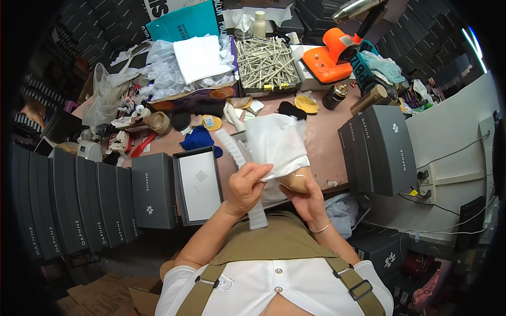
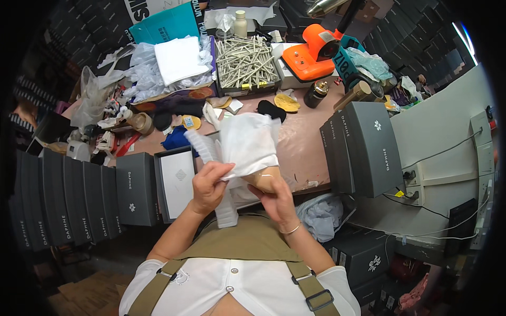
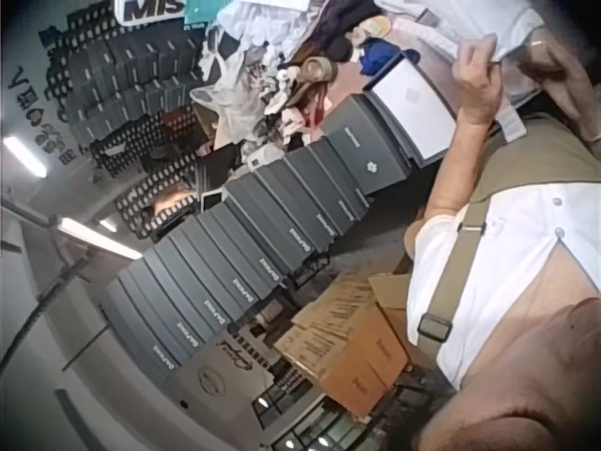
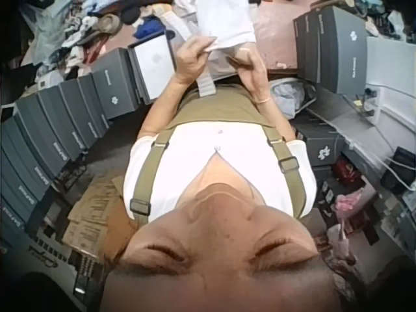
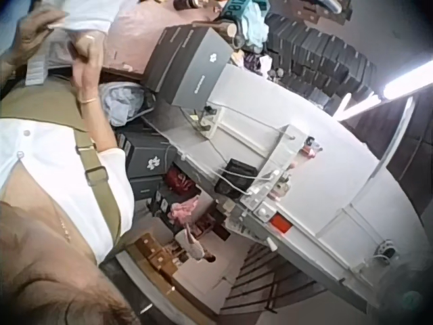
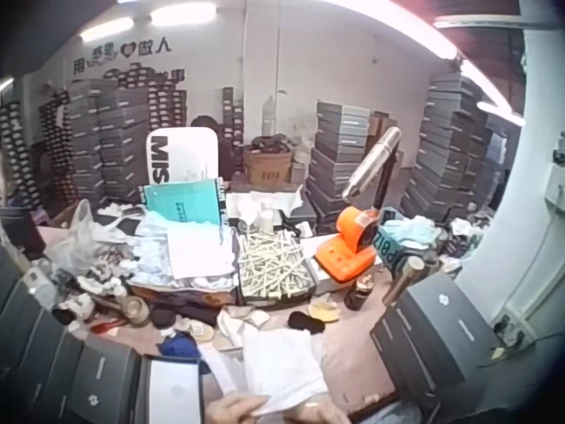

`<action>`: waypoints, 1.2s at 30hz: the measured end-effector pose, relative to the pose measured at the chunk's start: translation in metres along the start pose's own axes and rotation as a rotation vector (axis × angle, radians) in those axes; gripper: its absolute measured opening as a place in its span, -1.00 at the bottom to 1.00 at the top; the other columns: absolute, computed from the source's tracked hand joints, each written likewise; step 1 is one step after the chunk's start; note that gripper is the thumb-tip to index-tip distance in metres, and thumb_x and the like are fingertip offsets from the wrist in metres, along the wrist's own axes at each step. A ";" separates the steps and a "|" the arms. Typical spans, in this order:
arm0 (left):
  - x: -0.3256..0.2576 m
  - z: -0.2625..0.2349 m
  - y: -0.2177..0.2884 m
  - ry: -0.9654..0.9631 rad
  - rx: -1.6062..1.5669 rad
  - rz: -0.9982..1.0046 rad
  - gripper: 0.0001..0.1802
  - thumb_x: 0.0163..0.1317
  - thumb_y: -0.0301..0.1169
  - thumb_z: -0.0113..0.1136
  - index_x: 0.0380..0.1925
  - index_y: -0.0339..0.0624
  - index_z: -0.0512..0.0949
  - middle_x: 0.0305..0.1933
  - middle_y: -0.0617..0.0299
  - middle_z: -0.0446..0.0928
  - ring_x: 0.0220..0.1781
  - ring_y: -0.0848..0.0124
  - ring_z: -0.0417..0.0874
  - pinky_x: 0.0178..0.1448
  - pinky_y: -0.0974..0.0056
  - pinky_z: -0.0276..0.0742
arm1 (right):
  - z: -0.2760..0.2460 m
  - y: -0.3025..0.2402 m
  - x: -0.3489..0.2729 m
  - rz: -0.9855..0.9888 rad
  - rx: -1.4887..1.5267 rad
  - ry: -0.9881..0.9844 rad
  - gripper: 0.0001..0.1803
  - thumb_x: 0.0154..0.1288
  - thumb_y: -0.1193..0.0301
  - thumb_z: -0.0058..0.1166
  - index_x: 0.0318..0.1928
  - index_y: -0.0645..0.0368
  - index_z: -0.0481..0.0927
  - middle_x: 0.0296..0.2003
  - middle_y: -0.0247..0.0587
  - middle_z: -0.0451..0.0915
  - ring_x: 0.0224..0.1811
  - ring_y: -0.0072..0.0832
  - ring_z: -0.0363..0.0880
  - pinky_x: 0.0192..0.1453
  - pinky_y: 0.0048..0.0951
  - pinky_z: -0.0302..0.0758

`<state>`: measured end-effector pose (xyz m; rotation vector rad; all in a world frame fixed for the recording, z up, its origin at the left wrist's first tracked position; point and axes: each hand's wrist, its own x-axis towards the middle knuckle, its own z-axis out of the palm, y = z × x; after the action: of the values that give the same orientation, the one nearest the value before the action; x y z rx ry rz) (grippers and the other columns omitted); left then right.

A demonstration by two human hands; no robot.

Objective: Inspecting, wiping, and packing a pair of high-heeled shoes into a box with protective inserts.

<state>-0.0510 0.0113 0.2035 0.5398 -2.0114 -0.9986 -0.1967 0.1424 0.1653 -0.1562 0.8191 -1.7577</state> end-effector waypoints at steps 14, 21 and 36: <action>-0.040 0.066 0.022 -0.504 -0.224 0.119 -0.60 0.05 -0.63 0.15 -0.04 -0.19 0.51 -0.11 0.06 0.48 -0.14 0.18 0.56 -0.10 0.26 0.49 | -0.065 0.018 0.010 -0.259 -0.501 0.287 -0.50 0.31 0.18 -0.11 0.19 0.16 0.39 0.19 -0.09 0.41 0.22 -0.26 0.38 0.29 -0.28 0.33; -0.059 0.022 -0.047 -0.101 0.127 -0.200 -0.56 0.17 -0.49 0.11 0.09 -0.35 0.38 0.16 -0.12 0.34 0.26 -0.01 0.32 0.35 0.06 0.20 | -0.199 -0.027 0.055 -0.047 -2.220 0.162 -0.56 0.29 0.29 -0.10 0.14 0.20 0.42 0.16 -0.03 0.43 0.20 -0.26 0.40 0.25 -0.28 0.34; -0.004 0.098 -0.133 -1.552 0.785 -0.424 -0.47 0.28 -0.06 -0.14 -0.04 -0.25 0.55 0.26 -0.12 0.31 0.37 0.05 0.21 0.39 -0.14 0.03 | -0.047 -0.017 0.084 -0.092 -1.099 -0.129 -0.28 0.35 0.23 0.01 0.36 0.34 0.07 0.24 0.15 0.32 0.28 -0.23 0.35 0.28 -0.33 0.31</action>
<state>-0.1256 -0.0209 0.0593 0.6787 -3.8822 -0.8680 -0.2635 0.0908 0.1153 -1.0246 1.6143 -1.1797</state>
